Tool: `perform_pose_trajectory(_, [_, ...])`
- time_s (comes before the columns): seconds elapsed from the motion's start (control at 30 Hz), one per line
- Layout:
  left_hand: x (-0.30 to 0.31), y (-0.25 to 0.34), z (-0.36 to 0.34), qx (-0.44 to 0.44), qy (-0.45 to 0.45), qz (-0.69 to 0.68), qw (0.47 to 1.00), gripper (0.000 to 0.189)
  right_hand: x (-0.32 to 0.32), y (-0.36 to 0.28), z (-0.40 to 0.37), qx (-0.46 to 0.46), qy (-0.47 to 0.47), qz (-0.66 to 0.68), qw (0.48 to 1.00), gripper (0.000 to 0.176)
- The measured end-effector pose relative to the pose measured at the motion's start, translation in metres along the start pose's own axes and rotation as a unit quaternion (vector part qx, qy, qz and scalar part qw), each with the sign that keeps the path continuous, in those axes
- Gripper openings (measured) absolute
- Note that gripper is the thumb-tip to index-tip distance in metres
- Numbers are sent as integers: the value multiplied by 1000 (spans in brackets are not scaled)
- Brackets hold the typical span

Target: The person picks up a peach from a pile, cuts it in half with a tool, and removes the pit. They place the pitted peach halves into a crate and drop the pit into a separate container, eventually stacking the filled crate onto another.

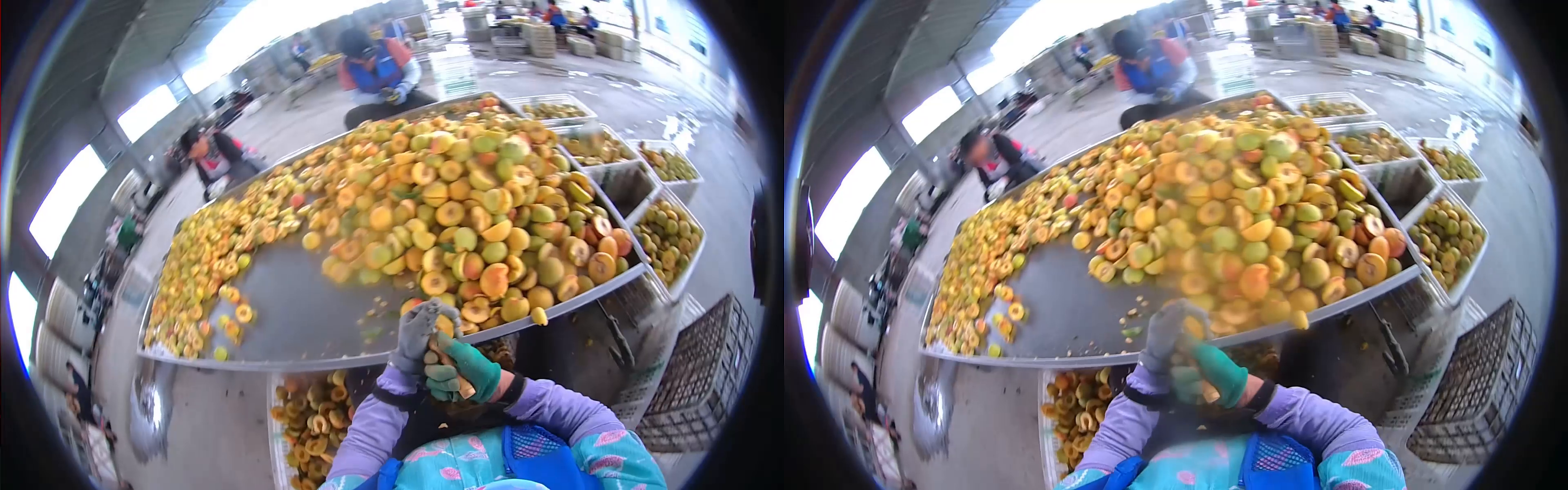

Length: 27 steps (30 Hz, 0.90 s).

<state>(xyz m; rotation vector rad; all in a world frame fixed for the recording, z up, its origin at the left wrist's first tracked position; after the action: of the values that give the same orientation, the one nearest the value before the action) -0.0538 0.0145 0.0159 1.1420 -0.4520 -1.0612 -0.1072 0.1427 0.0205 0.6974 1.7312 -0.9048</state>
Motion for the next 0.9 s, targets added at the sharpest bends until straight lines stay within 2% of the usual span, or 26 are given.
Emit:
perform_pose_trajectory(0.03, [-6, 10, 2, -7, -31, -24, 999, 40, 5, 3, 0, 8, -78, 38, 996, 38])
perform_pose_trajectory(0.1, [-7, 5, -2, 36, -32, -134, 990, 39, 5, 12, 3, 12, -212, 102, 972, 36])
perform_pose_trajectory(0.13, [-5, 3, -3, 66, -43, -204, 976, 38, 3, 12, 5, 7, -219, 89, 972, 36])
perform_pose_trajectory(0.17, [-15, 21, -9, 45, 22, -194, 980, 33, 1, 14, 5, 1, -226, 79, 971, 36])
perform_pose_trajectory(0.2, [-17, 36, -14, 34, 51, -152, 986, 31, -2, 15, 6, -5, -234, 70, 970, 35])
perform_pose_trajectory(0.23, [-4, 49, -26, 17, 82, -59, 995, 31, -16, 15, 2, -3, -115, 0, 993, 42])
perform_pose_trajectory(0.27, [13, 63, -42, 3, 120, 85, 989, 32, -23, 16, -3, 6, -61, -24, 998, 43])
perform_pose_trajectory(0.3, [34, 71, -66, 5, 166, 235, 958, 36, -27, 17, -8, 12, -5, -47, 999, 45])
perform_pose_trajectory(0.33, [60, 74, -101, 32, 219, 376, 900, 40, -28, 16, -11, 15, 50, -70, 996, 46])
perform_pose_trajectory(0.4, [126, 58, -197, 138, 306, 563, 755, 49, -2, 11, -14, -15, 74, -43, 996, 51])
perform_pose_trajectory(0.43, [155, 48, -248, 209, 335, 629, 669, 53, 4, 9, -19, 6, 94, -41, 995, 51])
perform_pose_trajectory(0.5, [189, 25, -311, 355, 339, 674, 552, 54, 13, 7, -22, 35, 126, -41, 991, 48])
perform_pose_trajectory(0.57, [199, 7, -317, 433, 298, 678, 513, 47, 22, 5, -18, 52, 141, -49, 987, 43])
perform_pose_trajectory(0.6, [206, 3, -312, 444, 278, 688, 502, 44, 25, 0, -17, 62, 142, -39, 987, 43])
perform_pose_trajectory(0.63, [206, 6, -296, 439, 260, 702, 497, 41, 29, -4, -21, 70, 147, -27, 986, 44])
perform_pose_trajectory(0.67, [209, 13, -274, 397, 252, 729, 497, 39, 32, -8, -24, 79, 151, -15, 985, 44])
perform_pose_trajectory(0.7, [206, 22, -244, 342, 240, 758, 501, 36, 32, -13, -28, 99, 189, -2, 977, 45])
perform_pose_trajectory(0.73, [195, 35, -205, 249, 227, 781, 526, 34, 37, -18, -28, 117, 211, -5, 970, 46])
perform_pose_trajectory(0.8, [152, 54, -110, 80, 167, 744, 642, 30, 52, -22, -24, 150, 259, -6, 954, 46])
perform_pose_trajectory(0.83, [104, 62, -50, 48, 138, 685, 714, 24, 54, -24, -23, 162, 274, 1, 948, 46])
perform_pose_trajectory(0.87, [69, 57, 1, -43, -7, 672, 739, 24, 52, -27, -24, 175, 274, -3, 946, 46])
perform_pose_trajectory(0.9, [45, 35, 41, -18, -84, 677, 731, 32, 46, -29, -26, 182, 275, -1, 944, 46])
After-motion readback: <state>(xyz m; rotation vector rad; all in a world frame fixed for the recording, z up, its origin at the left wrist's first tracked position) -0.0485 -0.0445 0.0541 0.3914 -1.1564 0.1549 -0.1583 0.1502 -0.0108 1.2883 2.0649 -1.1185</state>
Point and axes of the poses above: each hand's wrist, its own z-axis towards the middle knuckle, its own x-axis out of the back of the hand, y = z × x, the point moved 1 cm from there along z, towards the middle knuckle, and after that the axes turned 13 degrees about -x, right-handed, at the moved point
